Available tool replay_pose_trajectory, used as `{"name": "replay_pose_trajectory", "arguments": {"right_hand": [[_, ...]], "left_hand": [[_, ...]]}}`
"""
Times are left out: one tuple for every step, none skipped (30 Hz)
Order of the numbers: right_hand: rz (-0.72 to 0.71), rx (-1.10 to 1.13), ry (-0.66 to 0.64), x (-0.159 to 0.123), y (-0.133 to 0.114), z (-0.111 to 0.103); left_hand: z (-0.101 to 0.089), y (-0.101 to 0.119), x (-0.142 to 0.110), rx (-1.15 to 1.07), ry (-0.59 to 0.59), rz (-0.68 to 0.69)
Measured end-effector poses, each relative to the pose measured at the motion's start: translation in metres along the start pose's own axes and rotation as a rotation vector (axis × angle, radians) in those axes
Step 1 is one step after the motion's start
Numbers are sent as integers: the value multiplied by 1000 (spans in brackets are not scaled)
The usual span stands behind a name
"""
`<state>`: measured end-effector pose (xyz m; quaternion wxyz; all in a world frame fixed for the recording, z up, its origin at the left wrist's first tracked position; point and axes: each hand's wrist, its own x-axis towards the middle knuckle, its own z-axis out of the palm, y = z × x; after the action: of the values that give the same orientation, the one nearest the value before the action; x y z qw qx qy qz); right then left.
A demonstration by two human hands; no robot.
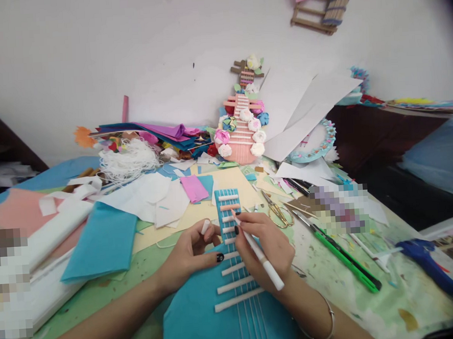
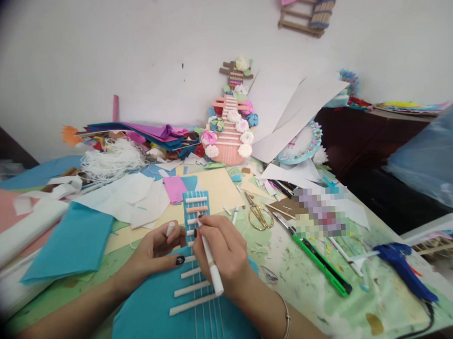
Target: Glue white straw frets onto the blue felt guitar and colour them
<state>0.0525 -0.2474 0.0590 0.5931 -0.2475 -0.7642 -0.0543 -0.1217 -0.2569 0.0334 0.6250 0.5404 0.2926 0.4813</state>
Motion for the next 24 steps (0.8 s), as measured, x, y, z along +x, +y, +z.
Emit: {"name": "replay_pose_trajectory", "arguments": {"right_hand": [[-2, 4, -6, 0, 0, 0], [-7, 14, -16, -1, 1, 0], [-12, 23, -27, -1, 1, 1], [-15, 28, -33, -2, 1, 1], [-9, 26, -29, -3, 1, 1], [4, 18, -18, -3, 1, 2], [17, 9, -5, -3, 1, 2], [27, 1, 6, -3, 1, 2], [30, -4, 10, -3, 1, 2], [29, -4, 7, -2, 1, 2], [26, -3, 5, -2, 1, 1], [22, -7, 4, -1, 1, 1], [22, -17, 7, -1, 1, 1], [26, -33, 17, -1, 2, 0], [33, -51, 30, -1, 2, 0], [39, -67, 39, -1, 2, -1], [45, -76, 44, -1, 3, -1], [48, -74, 43, -1, 3, -1], [48, -63, 39, -2, 3, -1], [46, -50, 30, -2, 3, -1], [42, -41, 22, -2, 3, -1], [40, -42, 19, -2, 3, -1], [40, -52, 23, -3, 3, -1], [43, -63, 28, -3, 3, -2]], "left_hand": [[0, 0, 0, -4, -1, 2], [0, 0, 0, -7, -1, 4], [0, 0, 0, -8, 0, 3], [0, 1, 1, -6, 1, 0], [0, 1, 1, -2, 3, -2], [0, 1, 0, 1, 4, -4], [0, 1, 0, 2, 5, -3], [0, 0, 0, 2, 4, -3], [-1, 0, 0, 3, 5, -3], [-1, 0, -1, 5, 5, -3], [-1, -1, -1, 7, 6, -3], [-2, -1, -1, 10, 6, -4], [-3, -2, -1, 16, 5, -6], [-3, -2, -1, 20, 4, -11], [-3, -2, -1, 21, 4, -15], [-4, -2, -1, 21, 5, -19], [-4, -2, 0, 20, 4, -25], [-4, -2, 0, 18, 1, -28], [-3, -2, 1, 14, -1, -26], [-3, -2, 1, 10, -4, -23], [-3, -2, 1, 7, -7, -18], [-3, -2, 1, 6, -9, -15], [-2, -2, 1, 5, -8, -12], [-2, -2, 1, 5, -5, -9]]}}
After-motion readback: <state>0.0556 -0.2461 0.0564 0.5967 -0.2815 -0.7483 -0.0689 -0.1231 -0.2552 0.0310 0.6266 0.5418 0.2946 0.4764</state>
